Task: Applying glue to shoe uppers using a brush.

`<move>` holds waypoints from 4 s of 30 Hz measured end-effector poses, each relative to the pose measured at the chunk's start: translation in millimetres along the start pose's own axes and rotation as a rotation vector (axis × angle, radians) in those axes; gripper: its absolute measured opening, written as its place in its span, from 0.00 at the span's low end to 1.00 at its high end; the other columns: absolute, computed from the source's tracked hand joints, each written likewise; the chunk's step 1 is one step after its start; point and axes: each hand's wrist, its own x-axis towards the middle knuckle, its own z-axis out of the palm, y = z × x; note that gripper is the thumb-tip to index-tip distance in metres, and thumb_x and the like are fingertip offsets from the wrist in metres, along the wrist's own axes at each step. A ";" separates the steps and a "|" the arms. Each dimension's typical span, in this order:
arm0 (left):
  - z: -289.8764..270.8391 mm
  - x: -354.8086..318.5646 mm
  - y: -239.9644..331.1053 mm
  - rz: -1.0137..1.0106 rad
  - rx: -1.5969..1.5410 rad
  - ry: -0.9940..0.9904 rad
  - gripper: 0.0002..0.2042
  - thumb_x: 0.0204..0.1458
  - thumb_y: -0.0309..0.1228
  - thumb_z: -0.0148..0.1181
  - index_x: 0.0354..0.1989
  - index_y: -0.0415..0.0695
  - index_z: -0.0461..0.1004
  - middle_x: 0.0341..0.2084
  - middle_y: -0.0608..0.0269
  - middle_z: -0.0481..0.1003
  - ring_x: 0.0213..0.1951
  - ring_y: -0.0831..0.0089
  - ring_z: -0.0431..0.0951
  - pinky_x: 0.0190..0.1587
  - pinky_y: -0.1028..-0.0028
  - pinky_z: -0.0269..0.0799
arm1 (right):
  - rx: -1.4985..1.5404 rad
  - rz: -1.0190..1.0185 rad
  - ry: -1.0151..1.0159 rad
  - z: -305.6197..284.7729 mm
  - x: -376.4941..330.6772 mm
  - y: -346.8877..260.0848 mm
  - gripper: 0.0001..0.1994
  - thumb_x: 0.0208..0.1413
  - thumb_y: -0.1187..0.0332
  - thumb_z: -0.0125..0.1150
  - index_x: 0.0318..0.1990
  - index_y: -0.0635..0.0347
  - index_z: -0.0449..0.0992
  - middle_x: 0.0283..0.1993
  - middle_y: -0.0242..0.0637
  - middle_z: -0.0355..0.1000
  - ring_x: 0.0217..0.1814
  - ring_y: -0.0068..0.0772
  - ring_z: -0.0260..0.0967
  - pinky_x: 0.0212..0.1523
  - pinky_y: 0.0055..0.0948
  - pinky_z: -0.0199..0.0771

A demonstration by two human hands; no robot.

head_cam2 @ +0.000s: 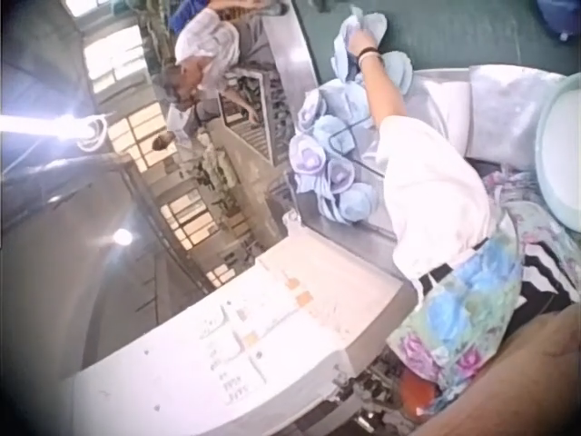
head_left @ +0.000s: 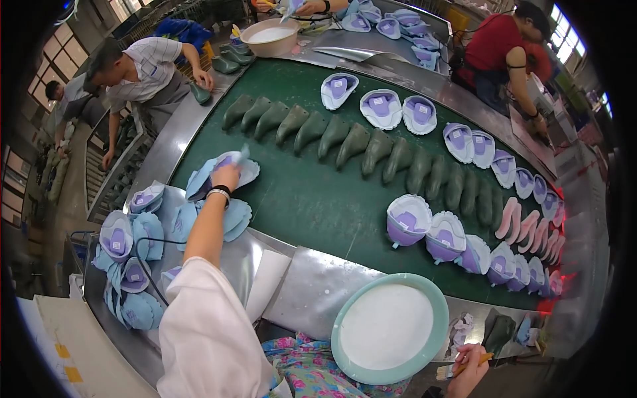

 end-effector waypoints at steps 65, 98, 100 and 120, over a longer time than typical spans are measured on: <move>-47.4 -437.4 101.6 0.151 -1.601 -1.309 0.16 0.60 0.29 0.50 0.56 0.39 0.65 0.46 0.63 0.72 0.46 0.73 0.73 0.50 0.72 0.70 | -0.040 -0.434 -0.197 25.4 -56.8 101.6 0.08 0.45 0.74 0.68 0.35 0.63 0.80 0.34 0.42 0.78 0.36 0.32 0.76 0.38 0.25 0.73; -73.4 -416.0 153.1 -0.002 -1.896 -0.943 0.11 0.54 0.25 0.56 0.46 0.43 0.70 0.36 0.67 0.72 0.37 0.77 0.74 0.41 0.75 0.73 | 0.017 -0.456 -0.147 5.4 -61.7 50.4 0.07 0.48 0.72 0.68 0.27 0.64 0.76 0.22 0.28 0.72 0.24 0.13 0.65 0.26 0.17 0.66; -96.9 -424.3 175.5 -0.320 -1.801 -0.857 0.06 0.55 0.30 0.53 0.37 0.42 0.71 0.27 0.65 0.73 0.26 0.77 0.73 0.27 0.77 0.70 | -0.014 -0.532 -0.161 -2.4 -61.6 32.7 0.05 0.48 0.74 0.66 0.30 0.65 0.77 0.26 0.29 0.74 0.27 0.15 0.68 0.30 0.18 0.68; -99.2 -418.1 147.8 -0.154 -1.667 -1.567 0.15 0.52 0.25 0.57 0.49 0.38 0.69 0.40 0.57 0.75 0.42 0.66 0.77 0.47 0.64 0.75 | 0.048 -0.070 -0.546 -9.3 -79.5 47.2 0.07 0.51 0.71 0.65 0.27 0.65 0.77 0.19 0.34 0.73 0.20 0.17 0.69 0.21 0.20 0.68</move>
